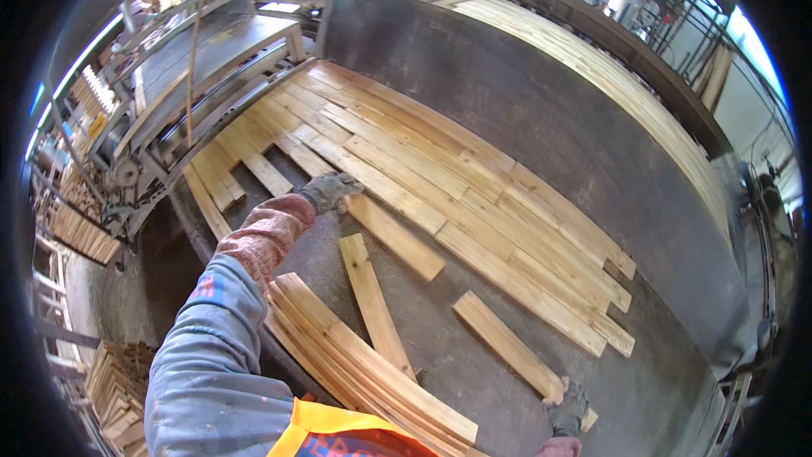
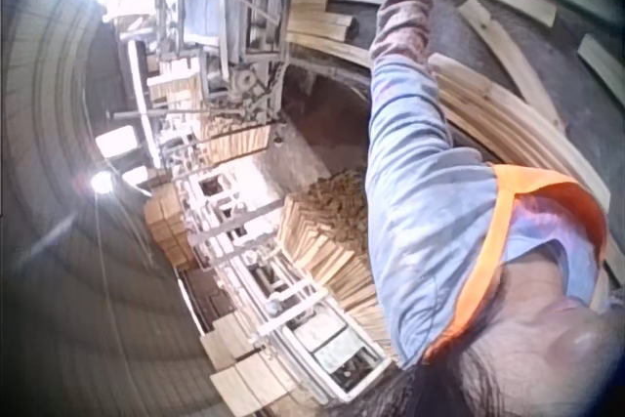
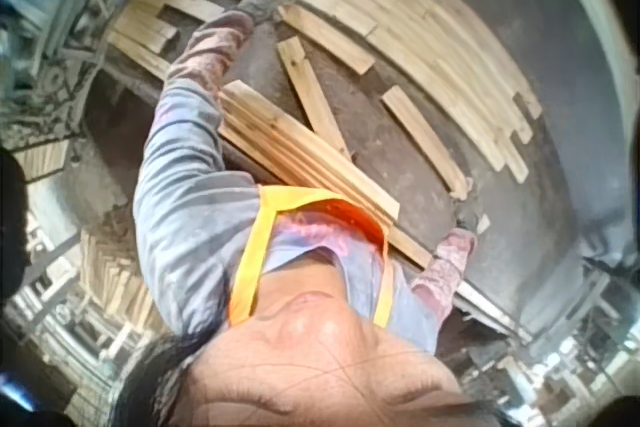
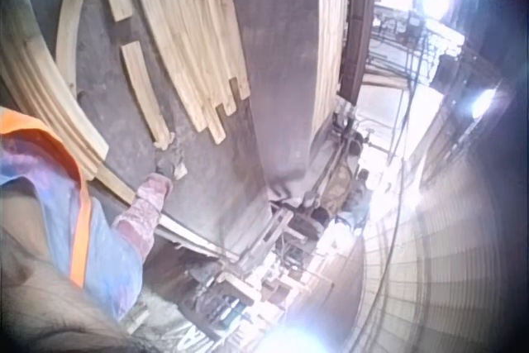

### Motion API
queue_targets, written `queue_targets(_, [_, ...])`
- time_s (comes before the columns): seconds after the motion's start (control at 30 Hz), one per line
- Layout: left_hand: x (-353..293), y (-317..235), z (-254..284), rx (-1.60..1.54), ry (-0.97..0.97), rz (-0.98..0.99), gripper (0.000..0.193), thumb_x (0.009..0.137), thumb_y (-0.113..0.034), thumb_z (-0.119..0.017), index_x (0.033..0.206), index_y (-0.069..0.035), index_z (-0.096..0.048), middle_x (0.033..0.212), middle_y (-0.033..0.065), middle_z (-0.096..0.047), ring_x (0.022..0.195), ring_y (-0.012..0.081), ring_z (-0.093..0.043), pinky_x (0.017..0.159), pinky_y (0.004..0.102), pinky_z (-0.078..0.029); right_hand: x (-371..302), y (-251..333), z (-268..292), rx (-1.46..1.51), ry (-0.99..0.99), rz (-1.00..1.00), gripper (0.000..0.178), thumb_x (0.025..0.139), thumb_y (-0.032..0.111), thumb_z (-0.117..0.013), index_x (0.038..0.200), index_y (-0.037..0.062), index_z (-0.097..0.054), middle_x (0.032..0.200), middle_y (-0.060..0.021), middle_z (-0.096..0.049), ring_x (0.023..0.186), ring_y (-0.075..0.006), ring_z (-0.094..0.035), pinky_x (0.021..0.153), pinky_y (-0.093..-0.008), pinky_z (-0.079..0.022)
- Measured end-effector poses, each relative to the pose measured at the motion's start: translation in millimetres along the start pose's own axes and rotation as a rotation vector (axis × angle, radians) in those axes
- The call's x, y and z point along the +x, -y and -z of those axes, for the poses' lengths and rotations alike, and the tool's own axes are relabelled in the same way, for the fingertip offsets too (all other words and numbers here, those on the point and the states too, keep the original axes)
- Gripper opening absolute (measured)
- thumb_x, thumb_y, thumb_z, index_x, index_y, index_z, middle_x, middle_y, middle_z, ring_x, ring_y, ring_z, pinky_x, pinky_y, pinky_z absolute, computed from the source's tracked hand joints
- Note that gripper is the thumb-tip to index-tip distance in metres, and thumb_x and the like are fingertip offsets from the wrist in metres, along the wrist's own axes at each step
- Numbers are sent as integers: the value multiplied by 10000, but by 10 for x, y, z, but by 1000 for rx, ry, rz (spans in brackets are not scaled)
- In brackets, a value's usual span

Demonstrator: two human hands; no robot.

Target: The person repeatedly picks up stacks of wooden planks and places them onto a conveyor belt, arranging them in rows. The person uses both hands to handle the planks and aligns them on the moving belt.

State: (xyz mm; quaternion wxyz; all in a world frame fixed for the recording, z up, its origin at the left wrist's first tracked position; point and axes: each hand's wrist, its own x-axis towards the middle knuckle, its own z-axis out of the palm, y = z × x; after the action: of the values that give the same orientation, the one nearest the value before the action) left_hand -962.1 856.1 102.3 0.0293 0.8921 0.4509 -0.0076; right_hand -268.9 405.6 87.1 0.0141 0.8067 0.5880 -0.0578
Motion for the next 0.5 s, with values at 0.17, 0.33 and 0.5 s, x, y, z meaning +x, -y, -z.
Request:
queue_targets(0.17, [119,-228,202,74,199,263,401,964,-261,-583,1349,-177,-656,1376,143,-636,1263,353,-611,1069,401,-498,280,233,-67,57,-167,90,776,677,414,-882,1357,145,-624,1289,-130,-646,1240,-367,-570,1108,-485,-407])
queue_targets(0.33, [-33,-1661,552,-134,627,50,833,791,-355,-786,1541,-192,-461,1535,129,-509,1367,381,-523,1138,571,-398,865,982,-36,-57,-296,152,694,737,351,-825,1374,153,-632,1451,-112,-563,1384,-325,-460,1176,-509,-322])
queue_targets(0.5, [-753,-2430,450,115,410,-629,601,695,-333,-834,1265,-271,-655,1193,38,-679,1169,287,-626,912,489,-495,707,1927,442,267,-244,92,679,801,408,-786,1392,121,-617,1465,-153,-549,1384,-349,-467,1177,-521,-327])
